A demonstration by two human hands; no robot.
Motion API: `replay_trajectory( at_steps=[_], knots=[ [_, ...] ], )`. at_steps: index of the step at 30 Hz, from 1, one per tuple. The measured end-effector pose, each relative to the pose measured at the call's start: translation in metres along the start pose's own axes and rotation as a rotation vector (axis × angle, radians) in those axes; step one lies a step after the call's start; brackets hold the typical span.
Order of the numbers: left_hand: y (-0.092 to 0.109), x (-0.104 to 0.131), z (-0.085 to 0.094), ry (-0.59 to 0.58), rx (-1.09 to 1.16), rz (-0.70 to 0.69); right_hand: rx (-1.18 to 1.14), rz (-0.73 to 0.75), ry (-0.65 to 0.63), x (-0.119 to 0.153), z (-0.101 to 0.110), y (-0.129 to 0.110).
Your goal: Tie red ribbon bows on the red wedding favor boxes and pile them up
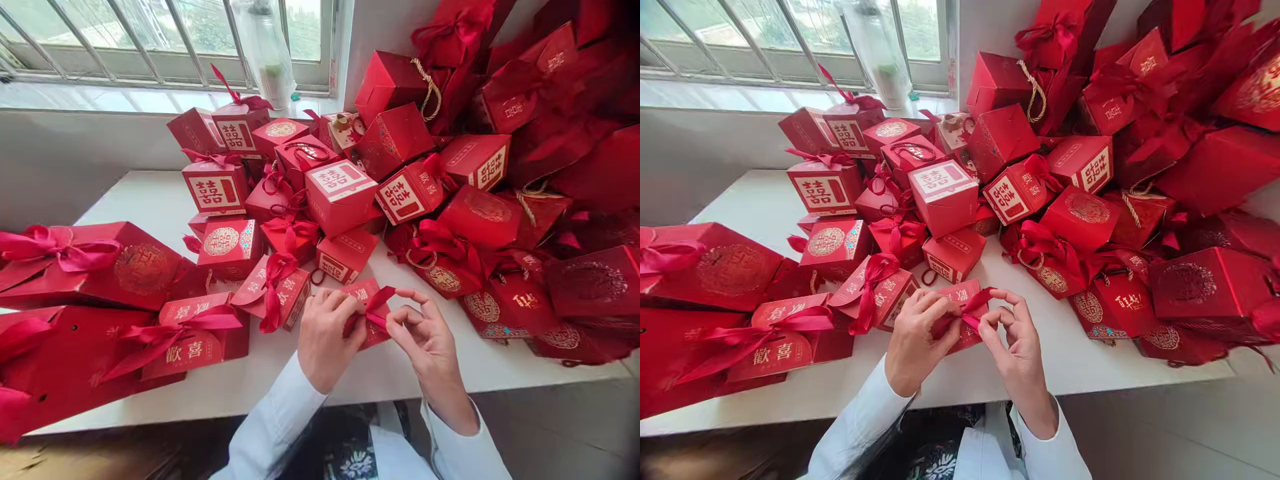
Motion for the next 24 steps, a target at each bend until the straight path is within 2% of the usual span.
replay_trajectory(
  at_steps=[10, 13, 16, 19, 24],
  knots=[
    [-0.002, 0.000, -0.006, -0.046, -0.007, 0.028, 0.147, 0.119, 0.008, 0.002, 0.000, -0.001],
    [-0.001, 0.000, -0.003, -0.042, 0.012, 0.017, 0.200, 0.122, 0.005, 0.003, 0.000, -0.002],
    [0.002, 0.005, 0.012, 0.019, 0.069, -0.008, 0.289, 0.181, 0.031, 0.005, 0.004, -0.013],
    [0.002, 0.017, 0.030, 0.093, 0.077, 0.005, 0.377, 0.286, 0.119, 0.008, 0.013, -0.030],
    [0.003, 0.033, 0.026, 0.015, 0.109, 0.042, 0.522, 0.410, 0.187, 0.011, 0.015, -0.049]
  ],
)
Point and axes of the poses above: each hand's wrist, its own x-axis away from the middle knuckle, its own z-axis out of the back of the hand, y = z × x, the point moved 9 cm from there along -x, towards the middle knuckle, and after that the axes turned 10 degrees about x, right-handed, at the moved point
